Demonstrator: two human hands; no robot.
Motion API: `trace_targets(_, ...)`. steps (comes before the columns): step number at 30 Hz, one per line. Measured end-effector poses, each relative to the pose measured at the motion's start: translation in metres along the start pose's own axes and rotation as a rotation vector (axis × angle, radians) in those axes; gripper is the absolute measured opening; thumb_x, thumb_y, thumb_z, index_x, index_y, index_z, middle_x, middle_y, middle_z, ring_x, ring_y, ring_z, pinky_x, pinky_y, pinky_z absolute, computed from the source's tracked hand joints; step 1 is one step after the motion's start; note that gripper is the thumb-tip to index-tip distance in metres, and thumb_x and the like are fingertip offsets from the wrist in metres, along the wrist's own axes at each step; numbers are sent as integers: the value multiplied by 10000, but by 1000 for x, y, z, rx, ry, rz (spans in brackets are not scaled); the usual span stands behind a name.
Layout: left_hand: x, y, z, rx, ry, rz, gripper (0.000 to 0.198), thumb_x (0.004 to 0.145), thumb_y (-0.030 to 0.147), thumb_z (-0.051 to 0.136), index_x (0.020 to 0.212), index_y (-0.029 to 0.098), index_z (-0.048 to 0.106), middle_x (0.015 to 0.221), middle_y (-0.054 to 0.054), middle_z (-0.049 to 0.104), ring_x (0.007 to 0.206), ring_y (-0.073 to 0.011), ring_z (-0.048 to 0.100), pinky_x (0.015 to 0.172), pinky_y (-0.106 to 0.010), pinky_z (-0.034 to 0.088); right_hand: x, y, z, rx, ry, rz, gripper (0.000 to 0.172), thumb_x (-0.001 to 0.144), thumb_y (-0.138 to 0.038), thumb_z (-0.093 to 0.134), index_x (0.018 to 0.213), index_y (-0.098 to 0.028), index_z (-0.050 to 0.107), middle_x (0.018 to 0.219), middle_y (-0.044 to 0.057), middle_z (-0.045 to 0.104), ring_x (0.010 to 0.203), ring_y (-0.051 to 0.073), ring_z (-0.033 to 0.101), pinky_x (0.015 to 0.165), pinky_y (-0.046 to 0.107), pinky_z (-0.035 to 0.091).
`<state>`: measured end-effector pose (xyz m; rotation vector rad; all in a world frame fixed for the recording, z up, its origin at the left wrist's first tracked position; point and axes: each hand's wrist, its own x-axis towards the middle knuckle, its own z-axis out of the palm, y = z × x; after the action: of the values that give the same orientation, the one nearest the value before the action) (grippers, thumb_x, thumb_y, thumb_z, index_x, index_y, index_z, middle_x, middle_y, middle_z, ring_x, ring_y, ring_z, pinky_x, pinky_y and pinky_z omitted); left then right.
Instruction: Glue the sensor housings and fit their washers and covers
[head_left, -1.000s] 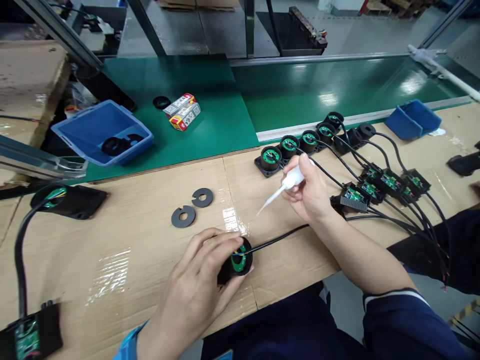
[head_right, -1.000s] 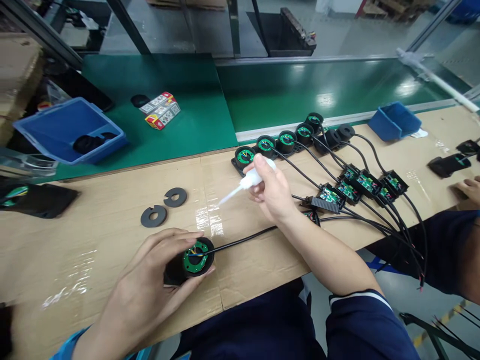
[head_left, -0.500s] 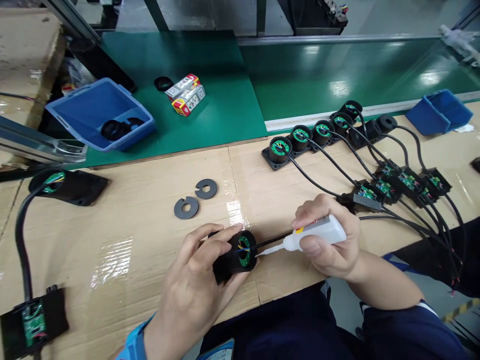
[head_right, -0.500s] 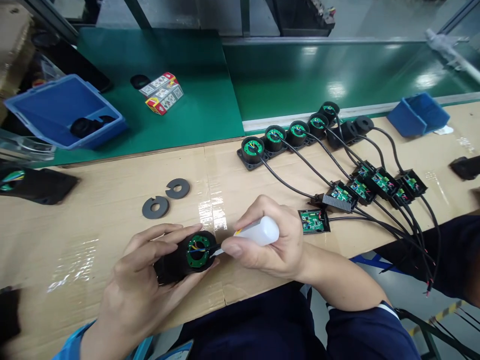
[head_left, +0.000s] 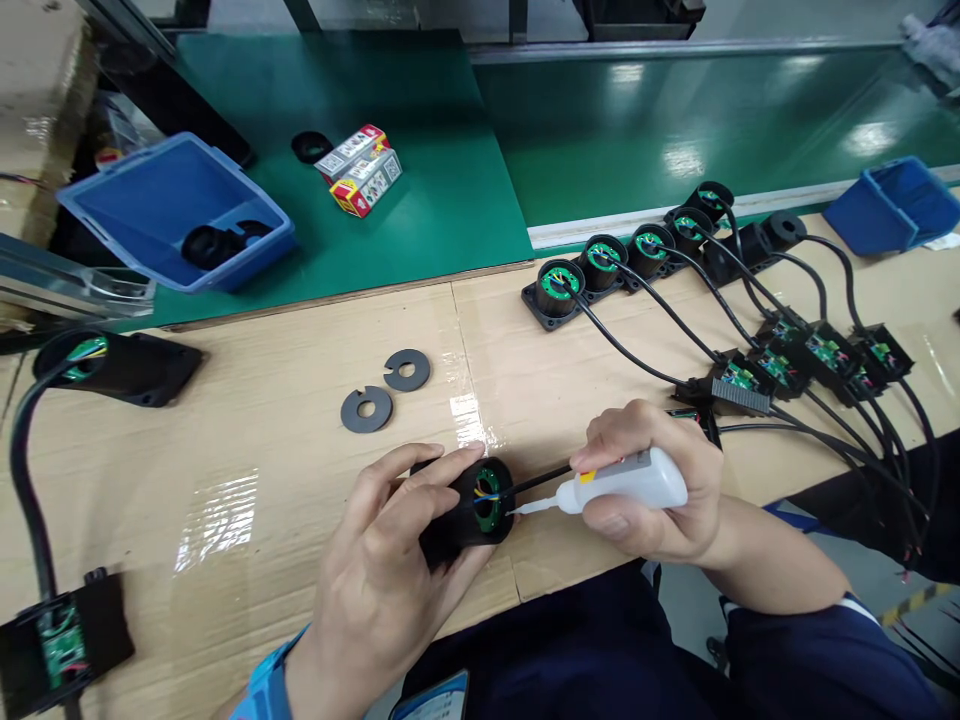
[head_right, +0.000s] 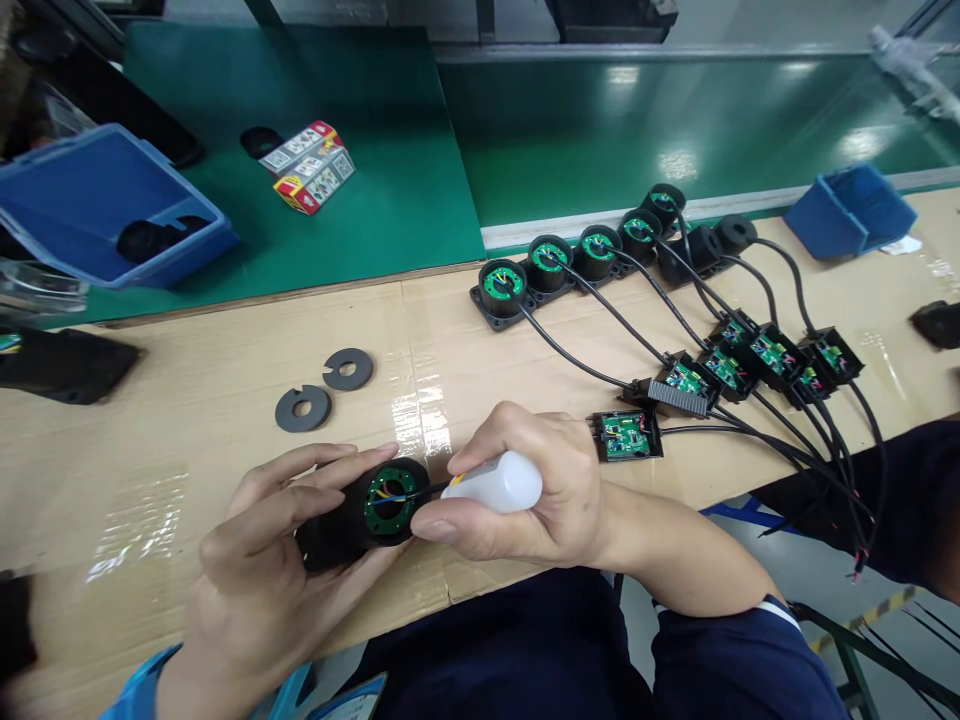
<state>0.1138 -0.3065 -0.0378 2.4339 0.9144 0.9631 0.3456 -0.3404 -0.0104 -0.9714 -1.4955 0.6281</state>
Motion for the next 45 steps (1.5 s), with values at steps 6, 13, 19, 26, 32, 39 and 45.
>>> trace_targets(6,-1,-1,-1,8,-7,-2,443,835,184,829,1056,246,450,1130,-79,783,1129,-267,655,881,-436,578,1,-2,-2,-43,-30,-13,171,950,-371,716,978,-208,670,675,-12,660,471,102,565,435,232,464)
trace_targets(13,-1,0,0,13,5,6,450,831,209,840,1055,244,451,1118,-77,785,1114,-275,663,861,-434,583,0,-1,-1,-53,-32,-15,189,962,-382,704,964,-199,655,671,-7,658,468,94,571,436,220,456)
trace_targets(19,-1,1,0,13,-2,-10,457,826,190,842,1055,246,450,1127,-78,782,1118,-273,662,865,-431,582,2,-2,-2,-109,-42,-46,186,975,-396,682,974,-215,639,675,-11,661,450,98,557,422,225,468)
trace_targets(26,0,0,0,11,9,23,400,860,200,810,1048,239,459,1141,-77,779,1121,-268,656,876,-427,579,-1,-2,-2,-102,-51,-92,212,972,-393,685,1013,-187,656,703,13,684,459,105,569,430,240,467)
trace_targets(32,0,-1,-1,2,5,11,431,842,169,819,1067,234,458,1141,-85,779,1135,-270,651,883,-416,577,-2,0,-3,-128,-67,-112,241,983,-403,671,997,-165,635,703,7,676,456,94,573,433,227,471)
trace_targets(39,1,1,-1,-2,6,27,437,847,175,820,1078,225,453,1127,-111,778,1131,-277,644,884,-421,574,3,-2,-2,-139,-50,-111,204,978,-359,679,969,-159,642,667,4,638,473,94,572,428,209,465)
trace_targets(45,0,0,-1,-20,-10,19,459,850,179,823,1104,220,443,1153,-112,771,1149,-270,637,936,-436,564,-8,7,-2,-51,34,-73,212,957,-389,699,1038,-193,685,723,16,669,477,115,557,410,261,444)
